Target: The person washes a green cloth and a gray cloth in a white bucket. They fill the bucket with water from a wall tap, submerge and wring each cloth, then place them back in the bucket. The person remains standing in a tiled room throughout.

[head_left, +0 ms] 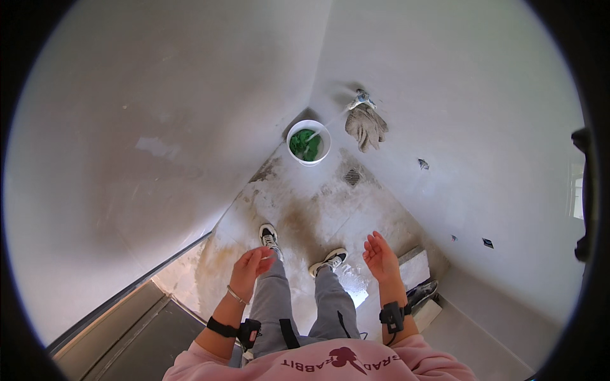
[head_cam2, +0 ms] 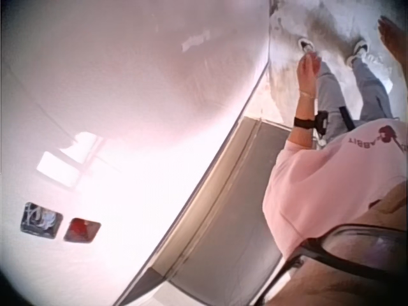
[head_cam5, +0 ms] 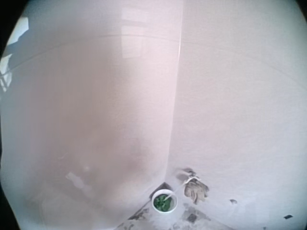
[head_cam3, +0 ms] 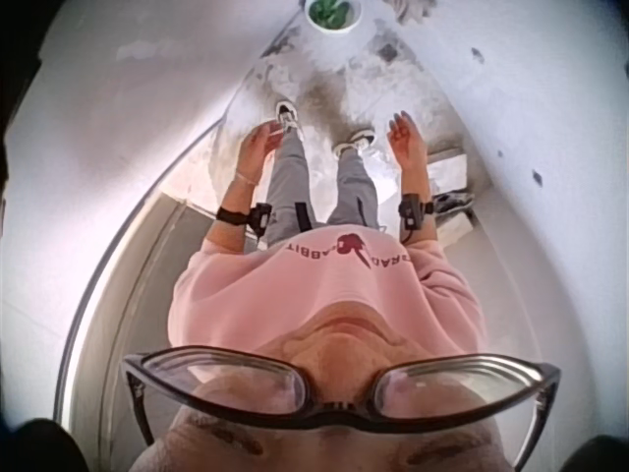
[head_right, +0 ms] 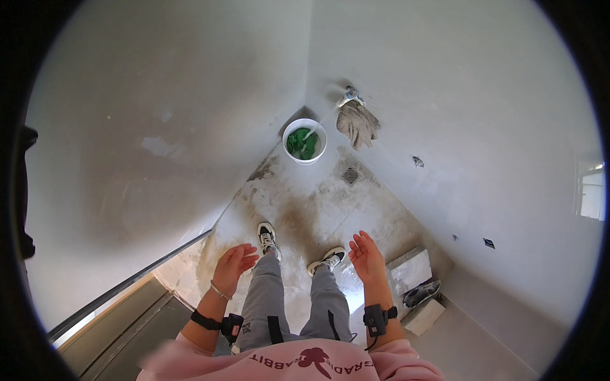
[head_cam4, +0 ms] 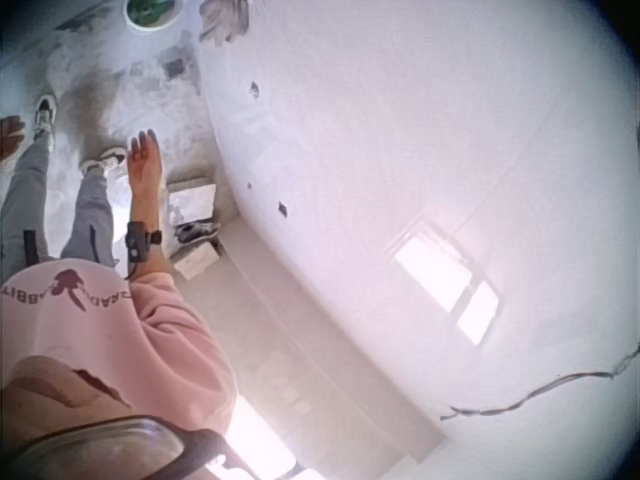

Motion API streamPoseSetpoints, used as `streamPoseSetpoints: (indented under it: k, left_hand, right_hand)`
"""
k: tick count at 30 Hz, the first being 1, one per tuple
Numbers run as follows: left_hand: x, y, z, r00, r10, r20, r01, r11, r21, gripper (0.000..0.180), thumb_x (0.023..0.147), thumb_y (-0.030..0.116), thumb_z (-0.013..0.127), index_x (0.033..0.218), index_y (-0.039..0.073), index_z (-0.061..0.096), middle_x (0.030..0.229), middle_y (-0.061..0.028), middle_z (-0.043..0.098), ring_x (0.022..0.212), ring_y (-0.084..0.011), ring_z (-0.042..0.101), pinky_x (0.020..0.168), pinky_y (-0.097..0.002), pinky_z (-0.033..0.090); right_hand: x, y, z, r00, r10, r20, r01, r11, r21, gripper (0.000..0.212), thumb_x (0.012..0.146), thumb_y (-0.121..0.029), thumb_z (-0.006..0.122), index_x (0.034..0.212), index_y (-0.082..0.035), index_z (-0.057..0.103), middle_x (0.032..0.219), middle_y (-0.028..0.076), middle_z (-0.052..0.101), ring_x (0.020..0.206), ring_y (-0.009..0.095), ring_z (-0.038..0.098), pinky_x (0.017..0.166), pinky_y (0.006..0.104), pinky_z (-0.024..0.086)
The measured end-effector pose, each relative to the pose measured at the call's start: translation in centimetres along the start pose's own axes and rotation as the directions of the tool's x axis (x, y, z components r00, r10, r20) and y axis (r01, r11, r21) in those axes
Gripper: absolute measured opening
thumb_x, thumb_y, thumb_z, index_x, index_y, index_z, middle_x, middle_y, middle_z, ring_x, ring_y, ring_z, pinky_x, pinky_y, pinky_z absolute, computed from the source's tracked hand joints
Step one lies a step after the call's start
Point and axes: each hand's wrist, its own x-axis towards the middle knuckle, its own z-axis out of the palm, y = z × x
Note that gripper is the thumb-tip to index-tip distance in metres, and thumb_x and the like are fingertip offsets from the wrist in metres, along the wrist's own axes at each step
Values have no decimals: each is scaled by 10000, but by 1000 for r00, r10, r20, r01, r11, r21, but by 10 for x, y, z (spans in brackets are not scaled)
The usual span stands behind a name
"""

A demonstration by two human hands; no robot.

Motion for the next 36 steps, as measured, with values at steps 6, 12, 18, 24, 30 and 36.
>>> streamPoseSetpoints:
  k: [6,12,18,24,30,36]
  left_hand:
    - [35,44,43,999,8,39,12,877,-480,363,948,279,461,1182,6,509,1205,-133,552,1109,-235,538,946,-350,443]
    - [45,83,84,896,195,399,181,659,-730,332,963,249,416,1177,12,509,1283,-152,491,1233,-268,433,1029,-396,377]
    - [60,61,87,951,84,299,90,848,-523,242,937,266,483,1032,89,618,1076,-78,640,1099,-224,554,930,-365,447]
    - [79,21,82,983,-178,-34,137,854,-502,236,897,289,554,1085,152,592,1035,-46,638,1090,-215,545,896,-403,419]
    - [72,14,60,999,50,-20,-53,968,-246,609,896,320,541,1391,131,240,1387,-51,345,1256,-213,377,922,-401,366]
    - [80,22,44,989,34,-144,-76,951,-299,618,866,347,575,1380,124,315,1417,-45,335,1240,-198,408,975,-364,323]
  right_hand:
    - [6,0,-10,1000,-7,-4,7,1000,7,274,856,-153,591,1122,-98,548,969,30,617,855,168,589,692,290,477]
    - [5,-2,-17,1000,0,-4,0,1000,28,275,861,-159,589,1126,-97,547,973,37,613,854,171,588,690,289,484]
    - [2,-4,-21,1000,-6,5,5,999,48,282,864,-157,587,1133,-89,538,977,44,609,858,174,585,687,287,483]
    - [0,-6,-29,1000,-15,-4,15,998,64,278,866,-156,582,1131,-86,535,978,42,613,857,171,586,692,285,483]
    - [0,-9,-41,1000,-18,-25,20,997,79,263,867,-157,577,1118,-86,544,957,36,619,844,164,595,689,277,484]
    - [1,-9,-41,998,-2,-62,9,994,111,261,865,-143,575,1116,-80,544,950,45,620,831,168,598,679,277,486]
